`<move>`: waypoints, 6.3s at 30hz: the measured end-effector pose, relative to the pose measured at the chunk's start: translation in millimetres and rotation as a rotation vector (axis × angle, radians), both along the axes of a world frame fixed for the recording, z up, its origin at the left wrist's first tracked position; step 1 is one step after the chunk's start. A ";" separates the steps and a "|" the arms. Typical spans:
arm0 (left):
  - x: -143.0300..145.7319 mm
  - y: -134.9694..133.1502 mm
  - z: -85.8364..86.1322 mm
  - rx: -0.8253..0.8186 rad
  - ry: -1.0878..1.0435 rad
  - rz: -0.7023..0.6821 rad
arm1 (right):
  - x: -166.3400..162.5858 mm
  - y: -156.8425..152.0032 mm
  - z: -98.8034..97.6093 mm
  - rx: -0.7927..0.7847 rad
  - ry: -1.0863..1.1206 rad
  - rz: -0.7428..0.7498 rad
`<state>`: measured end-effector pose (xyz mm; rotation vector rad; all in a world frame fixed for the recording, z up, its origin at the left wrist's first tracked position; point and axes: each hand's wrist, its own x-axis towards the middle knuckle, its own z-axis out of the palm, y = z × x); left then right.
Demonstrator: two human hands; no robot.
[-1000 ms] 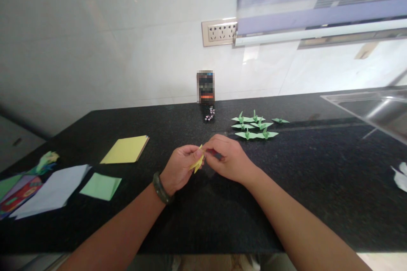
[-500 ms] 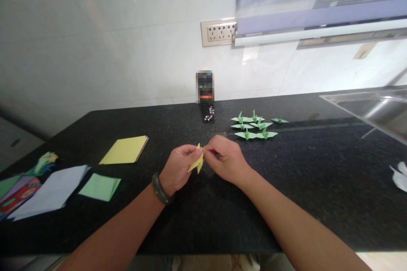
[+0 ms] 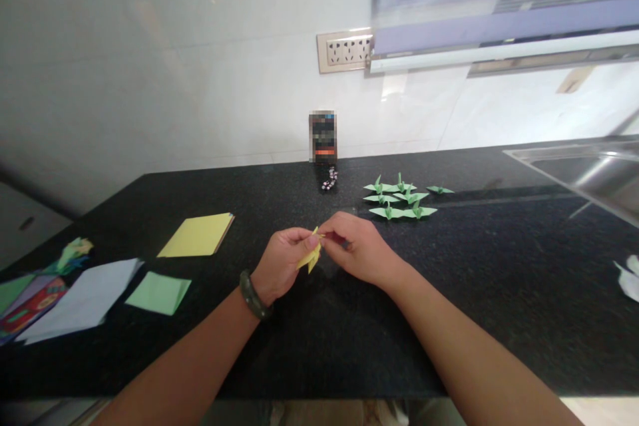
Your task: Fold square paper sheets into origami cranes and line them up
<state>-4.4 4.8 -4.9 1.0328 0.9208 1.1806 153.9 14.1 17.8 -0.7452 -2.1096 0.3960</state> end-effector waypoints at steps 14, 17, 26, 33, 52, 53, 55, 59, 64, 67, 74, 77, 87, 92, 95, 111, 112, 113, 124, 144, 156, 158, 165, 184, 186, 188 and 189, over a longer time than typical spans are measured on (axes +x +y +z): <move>0.0 -1.9 4.0 -0.028 -0.078 -0.033 | -3.7 -5.1 -1.3 0.051 0.004 -0.085; 1.5 -2.9 4.9 -0.032 -0.096 -0.026 | -4.7 -5.3 0.1 0.104 0.018 -0.101; 1.5 -2.9 6.5 -0.066 -0.149 -0.026 | -3.9 -4.0 -1.2 0.188 -0.032 -0.030; 0.7 -2.3 8.8 -0.069 -0.163 -0.020 | -5.8 -6.5 0.9 0.134 0.017 -0.069; 0.5 -2.2 5.5 -0.041 -0.131 -0.025 | -7.2 -7.6 2.6 0.108 0.030 -0.102; 0.6 -2.4 5.8 -0.046 -0.137 -0.036 | -7.1 -7.4 2.3 0.108 0.029 -0.107; 0.6 -2.8 6.7 -0.064 -0.158 -0.065 | -6.7 -6.8 1.6 0.122 0.027 -0.120; 0.4 -3.3 9.0 -0.107 -0.210 -0.141 | -5.5 -5.7 1.2 0.154 0.034 -0.141; 0.7 -3.6 10.6 -0.113 -0.235 -0.136 | -4.9 -6.8 2.4 0.161 0.037 -0.119; 1.3 -3.8 10.7 -0.106 -0.234 -0.109 | -5.1 -7.4 2.7 0.167 0.039 -0.113; 1.8 -3.9 10.5 -0.080 -0.215 -0.071 | -6.1 -7.5 1.8 0.157 0.020 -0.103; 1.3 -3.5 9.1 -0.044 -0.162 -0.047 | -6.4 -7.5 2.0 0.155 0.018 -0.112; 1.6 -3.0 6.8 0.101 0.017 0.049 | -7.6 -10.0 3.2 0.112 -0.033 -0.183; 1.0 -2.0 3.9 0.083 -0.010 0.021 | -7.8 -10.2 4.2 0.103 -0.046 -0.186; 0.1 -1.3 2.3 0.084 -0.033 -0.001 | -7.6 -10.7 5.2 0.092 -0.027 -0.173; -0.4 -1.3 5.2 0.127 0.014 -0.023 | -10.0 -6.5 -1.4 -0.527 0.211 -0.117; -0.5 -1.5 5.5 0.122 0.019 -0.028 | -10.0 -6.5 -1.4 -0.538 0.215 -0.118; -0.6 -1.6 5.6 0.115 0.024 -0.028 | -9.8 -6.4 -1.4 -0.551 0.218 -0.118; 0.7 -2.5 6.9 0.068 0.001 -0.026 | -9.5 -2.5 -5.5 -0.579 0.197 -0.154; 3.3 -6.6 11.1 0.010 0.072 -0.003 | -6.7 -3.6 2.1 -0.482 0.124 -0.215; 2.7 -2.4 9.7 -0.051 -0.009 0.026 | -4.9 1.6 1.5 -0.613 0.341 -0.209; 2.3 -2.5 10.0 -0.070 0.036 0.021 | -4.2 1.8 2.5 -0.604 0.373 -0.245; 0.3 -3.2 9.5 -0.035 0.025 -0.057 | -6.0 -1.0 4.0 -0.575 0.304 -0.191; 1.1 0.0 10.0 0.074 0.173 0.068 | -8.7 0.3 -6.2 -0.393 0.242 -0.272; -0.3 0.0 10.3 0.070 0.187 0.012 | -7.5 -0.2 -5.8 -0.418 0.235 -0.205; -2.3 1.0 9.7 0.085 0.194 -0.002 | -5.9 0.5 -4.1 -0.516 0.308 -0.122; -3.5 1.8 9.1 0.091 0.193 -0.016 | -5.1 1.4 -2.9 -0.575 0.368 -0.087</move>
